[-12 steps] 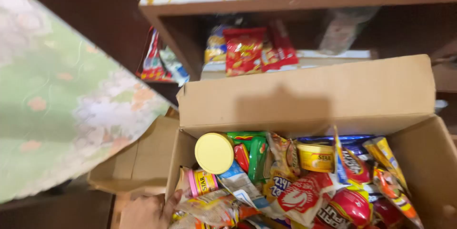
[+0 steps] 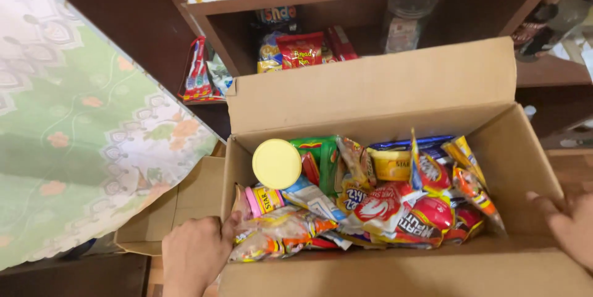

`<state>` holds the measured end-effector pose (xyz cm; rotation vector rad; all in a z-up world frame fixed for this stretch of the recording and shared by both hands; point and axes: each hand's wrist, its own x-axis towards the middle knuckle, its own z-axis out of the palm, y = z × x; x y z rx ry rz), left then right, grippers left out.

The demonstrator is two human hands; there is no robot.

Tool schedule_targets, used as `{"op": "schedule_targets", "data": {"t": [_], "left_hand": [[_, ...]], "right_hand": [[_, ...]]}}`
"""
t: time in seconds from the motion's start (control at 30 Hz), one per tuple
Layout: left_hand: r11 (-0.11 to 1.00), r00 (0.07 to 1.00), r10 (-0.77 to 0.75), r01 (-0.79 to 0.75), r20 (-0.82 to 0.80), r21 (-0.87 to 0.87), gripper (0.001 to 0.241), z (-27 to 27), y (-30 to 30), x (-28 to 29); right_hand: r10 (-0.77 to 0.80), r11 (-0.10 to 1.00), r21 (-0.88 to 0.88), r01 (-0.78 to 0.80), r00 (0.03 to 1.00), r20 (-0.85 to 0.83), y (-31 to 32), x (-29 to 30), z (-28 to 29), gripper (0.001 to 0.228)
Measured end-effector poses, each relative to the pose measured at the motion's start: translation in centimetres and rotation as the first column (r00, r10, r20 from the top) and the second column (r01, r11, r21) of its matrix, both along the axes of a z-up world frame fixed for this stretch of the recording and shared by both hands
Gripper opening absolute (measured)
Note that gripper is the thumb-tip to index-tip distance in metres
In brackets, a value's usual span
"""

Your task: Taking various food pouches from a box and placing them onto a shelf.

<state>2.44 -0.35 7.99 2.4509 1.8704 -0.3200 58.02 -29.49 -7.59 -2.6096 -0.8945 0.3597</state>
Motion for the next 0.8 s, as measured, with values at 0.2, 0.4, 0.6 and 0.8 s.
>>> {"op": "schedule_targets", "data": {"t": [0.2,0.4,0.6,0.8], "left_hand": [[0.998,0.999,0.015,-0.018,0.043,0.067,0.063,-1.3,-0.1,-1.3],[0.99,0.987,0.075,-0.091,0.14,0.106,0.062,-0.6,0.4,0.8],[0.994,0.997,-0.011,0.003,0.075,0.106,0.064,-1.6,2.1,2.6],[0.999,0.999,0.012,-0.015,0.052,0.046,0.065,-2.2,3.1,1.9]], "right_hand": [[0.071,0.969,0.231,-0.089,0.994,0.085,2.2,-4.3,4.4,0.029],[-0.013,0.981,-0.177,0.083,0.931,0.365,2.0,-2.5,4.2,0.061],[-0.044,0.993,0.117,0.007,0.949,0.312,0.6,-3.5,5.2,0.046],[0.043,0.997,-0.074,-0.007,0.867,0.496,1.7,-4.4,7.7,0.042]]}}
